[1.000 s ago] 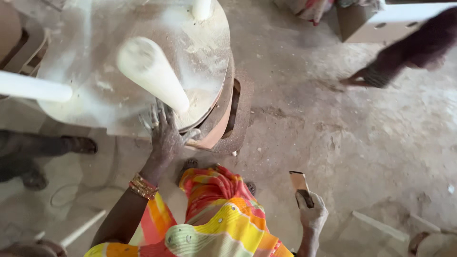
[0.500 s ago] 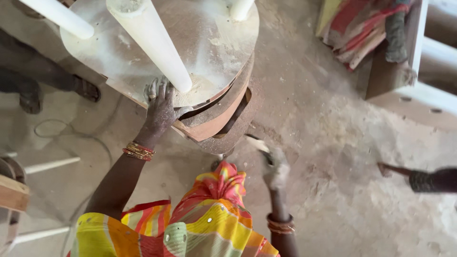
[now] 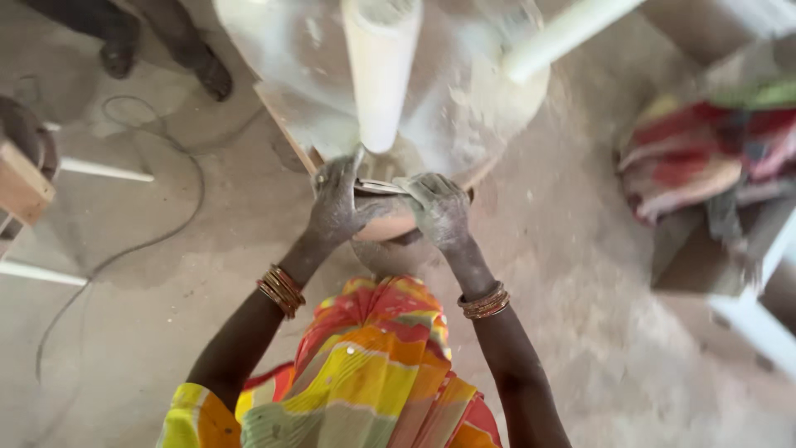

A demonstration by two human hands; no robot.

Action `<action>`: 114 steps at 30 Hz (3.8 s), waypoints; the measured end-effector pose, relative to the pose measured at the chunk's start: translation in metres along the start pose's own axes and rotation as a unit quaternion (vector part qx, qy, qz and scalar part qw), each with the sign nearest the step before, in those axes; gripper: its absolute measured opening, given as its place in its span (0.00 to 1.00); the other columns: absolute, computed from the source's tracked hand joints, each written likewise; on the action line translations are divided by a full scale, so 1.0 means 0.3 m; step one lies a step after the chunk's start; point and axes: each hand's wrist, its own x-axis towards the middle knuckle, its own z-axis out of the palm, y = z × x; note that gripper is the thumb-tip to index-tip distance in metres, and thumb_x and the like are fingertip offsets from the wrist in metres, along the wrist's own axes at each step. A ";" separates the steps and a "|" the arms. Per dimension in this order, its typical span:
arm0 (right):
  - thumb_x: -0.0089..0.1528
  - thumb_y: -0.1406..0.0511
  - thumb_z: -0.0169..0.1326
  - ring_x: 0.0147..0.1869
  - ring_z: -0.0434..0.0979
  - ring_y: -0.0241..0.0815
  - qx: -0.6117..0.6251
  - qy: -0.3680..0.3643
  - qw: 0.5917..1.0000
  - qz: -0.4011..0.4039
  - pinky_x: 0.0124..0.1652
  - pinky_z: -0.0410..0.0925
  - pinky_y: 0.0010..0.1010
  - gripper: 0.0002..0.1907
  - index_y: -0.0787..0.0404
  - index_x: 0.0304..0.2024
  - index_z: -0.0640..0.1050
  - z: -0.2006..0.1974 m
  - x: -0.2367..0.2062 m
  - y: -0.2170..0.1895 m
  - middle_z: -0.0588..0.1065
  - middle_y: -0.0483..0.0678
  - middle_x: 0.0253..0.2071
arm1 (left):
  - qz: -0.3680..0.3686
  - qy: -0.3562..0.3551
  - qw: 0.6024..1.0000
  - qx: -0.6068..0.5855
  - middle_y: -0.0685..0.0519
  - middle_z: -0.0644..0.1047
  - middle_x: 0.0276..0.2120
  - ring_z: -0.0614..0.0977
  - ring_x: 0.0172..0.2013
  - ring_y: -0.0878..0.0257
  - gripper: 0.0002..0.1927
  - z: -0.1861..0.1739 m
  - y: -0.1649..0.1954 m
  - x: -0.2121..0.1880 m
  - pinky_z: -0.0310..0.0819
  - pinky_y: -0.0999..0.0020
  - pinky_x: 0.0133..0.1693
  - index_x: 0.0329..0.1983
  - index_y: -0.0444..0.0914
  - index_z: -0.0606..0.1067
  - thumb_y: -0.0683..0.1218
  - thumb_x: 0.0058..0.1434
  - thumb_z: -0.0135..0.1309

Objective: The person sands the white cylindrical legs of an upside-down wooden chair using a small piece of sandpaper, rubbing each leg and the seat edges by hand. They rotate the chair between legs to reach each one, working around the whole piece.

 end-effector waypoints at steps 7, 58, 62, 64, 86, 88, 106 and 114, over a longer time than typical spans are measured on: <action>0.57 0.70 0.63 0.42 0.78 0.42 0.024 -0.032 0.995 -0.094 0.44 0.73 0.38 0.16 0.53 0.46 0.76 0.009 0.169 0.036 0.76 0.44 0.39 | -0.068 0.107 0.989 0.079 0.60 0.80 0.44 0.78 0.54 0.61 0.14 -0.021 0.048 0.049 0.59 0.53 0.62 0.42 0.45 0.80 0.40 0.52 0.60; 0.52 0.73 0.60 0.35 0.76 0.42 -0.033 0.094 0.968 -0.230 0.34 0.68 0.36 0.10 0.57 0.33 0.74 0.054 0.197 0.175 0.72 0.45 0.32 | 0.101 0.236 0.943 0.210 0.51 0.77 0.45 0.76 0.49 0.55 0.14 -0.005 0.134 0.125 0.67 0.51 0.57 0.47 0.37 0.79 0.45 0.58 0.61; 0.58 0.69 0.65 0.32 0.72 0.39 -0.029 0.077 0.971 -0.223 0.33 0.68 0.33 0.12 0.56 0.31 0.72 0.099 0.210 0.214 0.69 0.43 0.30 | 0.086 0.187 0.957 0.205 0.50 0.76 0.44 0.76 0.49 0.55 0.14 0.001 0.128 0.123 0.67 0.52 0.57 0.46 0.37 0.79 0.43 0.55 0.61; 0.57 0.68 0.65 0.33 0.73 0.40 -0.036 0.048 0.970 -0.236 0.33 0.68 0.34 0.12 0.55 0.31 0.72 0.132 0.220 0.226 0.70 0.43 0.30 | 0.071 0.177 0.955 0.225 0.48 0.76 0.44 0.76 0.48 0.53 0.15 0.018 0.122 0.124 0.67 0.50 0.58 0.46 0.36 0.78 0.43 0.56 0.61; 0.56 0.70 0.65 0.30 0.72 0.34 0.027 0.060 0.987 -0.145 0.31 0.65 0.30 0.12 0.52 0.34 0.74 0.141 0.201 0.219 0.74 0.39 0.27 | -0.009 0.200 0.953 0.226 0.52 0.76 0.44 0.74 0.51 0.56 0.11 -0.004 0.107 0.138 0.64 0.52 0.60 0.43 0.39 0.76 0.45 0.60 0.63; 0.56 0.69 0.66 0.28 0.71 0.34 0.023 0.060 0.991 -0.121 0.29 0.64 0.30 0.12 0.53 0.32 0.73 0.132 0.196 0.209 0.73 0.40 0.25 | -0.011 0.208 0.955 0.213 0.51 0.76 0.44 0.74 0.52 0.54 0.12 -0.011 0.098 0.126 0.62 0.52 0.59 0.43 0.40 0.77 0.46 0.57 0.62; 0.55 0.68 0.63 0.28 0.73 0.40 -0.008 0.028 0.999 0.024 0.33 0.69 0.34 0.14 0.58 0.36 0.70 0.219 0.108 0.122 0.72 0.44 0.27 | -0.010 0.127 0.970 0.208 0.51 0.82 0.44 0.78 0.48 0.57 0.15 -0.016 -0.016 0.126 0.59 0.52 0.62 0.44 0.40 0.80 0.49 0.55 0.64; 0.58 0.68 0.66 0.29 0.74 0.33 0.380 -0.029 0.924 0.038 0.31 0.71 0.25 0.09 0.56 0.33 0.76 0.134 0.242 0.267 0.75 0.41 0.28 | 0.018 0.205 0.960 0.189 0.50 0.78 0.36 0.77 0.44 0.54 0.11 0.015 0.049 0.132 0.60 0.49 0.60 0.36 0.40 0.76 0.48 0.56 0.65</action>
